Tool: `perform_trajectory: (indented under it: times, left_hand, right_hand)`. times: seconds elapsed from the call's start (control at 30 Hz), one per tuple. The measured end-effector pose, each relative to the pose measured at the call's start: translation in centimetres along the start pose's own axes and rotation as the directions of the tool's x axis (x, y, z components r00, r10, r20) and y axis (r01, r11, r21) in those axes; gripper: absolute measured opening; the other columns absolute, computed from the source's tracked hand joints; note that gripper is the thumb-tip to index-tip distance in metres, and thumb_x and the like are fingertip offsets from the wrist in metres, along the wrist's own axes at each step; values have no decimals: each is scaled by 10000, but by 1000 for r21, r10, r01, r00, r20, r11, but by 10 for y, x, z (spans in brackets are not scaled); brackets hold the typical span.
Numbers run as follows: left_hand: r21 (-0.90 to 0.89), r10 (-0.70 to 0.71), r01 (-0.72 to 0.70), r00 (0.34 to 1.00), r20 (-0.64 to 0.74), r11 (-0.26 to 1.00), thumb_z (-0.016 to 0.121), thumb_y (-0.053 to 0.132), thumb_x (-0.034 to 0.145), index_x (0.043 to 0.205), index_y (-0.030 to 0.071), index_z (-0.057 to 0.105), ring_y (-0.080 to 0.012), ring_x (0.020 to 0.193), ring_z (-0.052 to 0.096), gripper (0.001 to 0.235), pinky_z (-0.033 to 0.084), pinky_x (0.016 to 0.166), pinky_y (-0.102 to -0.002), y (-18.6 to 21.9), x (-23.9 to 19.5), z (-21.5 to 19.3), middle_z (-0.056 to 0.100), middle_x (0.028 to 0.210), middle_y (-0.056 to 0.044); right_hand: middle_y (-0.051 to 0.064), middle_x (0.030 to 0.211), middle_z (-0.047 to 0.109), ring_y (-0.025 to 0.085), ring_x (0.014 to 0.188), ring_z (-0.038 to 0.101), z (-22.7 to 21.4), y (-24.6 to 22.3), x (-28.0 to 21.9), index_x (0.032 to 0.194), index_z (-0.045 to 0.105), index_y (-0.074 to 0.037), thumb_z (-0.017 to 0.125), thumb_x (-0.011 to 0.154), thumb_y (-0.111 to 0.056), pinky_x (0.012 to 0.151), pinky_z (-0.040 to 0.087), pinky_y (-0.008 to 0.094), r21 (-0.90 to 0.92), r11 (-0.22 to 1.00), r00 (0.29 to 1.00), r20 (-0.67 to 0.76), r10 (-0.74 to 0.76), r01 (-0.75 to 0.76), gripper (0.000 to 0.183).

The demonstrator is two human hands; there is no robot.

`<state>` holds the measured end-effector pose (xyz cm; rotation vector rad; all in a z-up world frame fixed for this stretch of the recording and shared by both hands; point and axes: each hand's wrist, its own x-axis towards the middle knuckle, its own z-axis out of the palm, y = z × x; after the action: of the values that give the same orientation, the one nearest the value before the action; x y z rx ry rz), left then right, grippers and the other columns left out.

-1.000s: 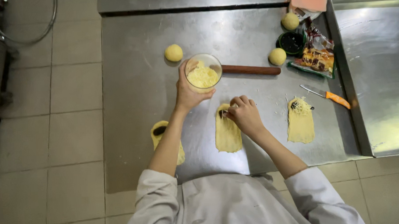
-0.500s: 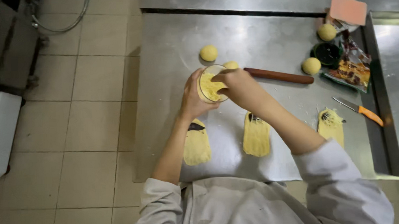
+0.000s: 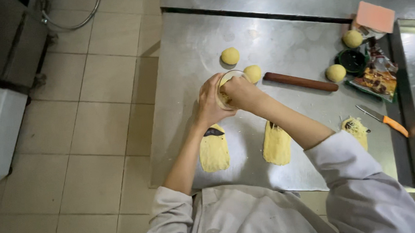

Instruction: The person sprinkles shredded cheese onto flattened dough pieces, rolls them into logs, and places them on a metal tray. The person repeats this process for multiple dough pieces.

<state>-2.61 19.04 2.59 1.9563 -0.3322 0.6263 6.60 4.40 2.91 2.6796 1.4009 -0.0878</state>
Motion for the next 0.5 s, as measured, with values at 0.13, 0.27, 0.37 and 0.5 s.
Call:
perform_trajectory:
  times: [0.13,0.27,0.37,0.5]
  left_hand:
    - [-58,-47,46,999,-17,997,953,197,412,1437,93,469,-392,1247,596,1138,452,1101,-492,3,2,8,597,1362,-168]
    - [-73,-72,71,997,-3,995,945,199,401,1428,95,479,-408,1247,600,1133,463,1092,-501,12,3,16,599,1360,-170]
    - [-51,-73,73,997,2,996,956,211,400,1424,97,491,-406,1225,616,1131,485,1080,-481,18,4,21,614,1336,-184]
    - [-69,-109,110,994,13,992,945,158,387,1419,82,494,-439,1201,621,1129,503,1059,-498,18,2,27,619,1306,-217]
  right_hand:
    - [116,815,750,367,843,755,-20,9,-14,1016,770,-125,838,719,-192,756,612,442,241,961,990,69,124,-137,312]
    - [137,828,758,366,816,749,-53,17,-34,1037,778,-114,855,720,-146,718,605,426,529,827,973,-10,232,-191,328]
    - [134,870,766,309,853,757,-81,20,-55,1034,786,-151,866,728,-144,733,607,379,716,659,944,2,329,-231,317]
    - [159,895,752,263,858,737,-105,28,-98,1085,782,-134,864,759,-135,757,595,360,828,512,909,-6,417,-229,336]
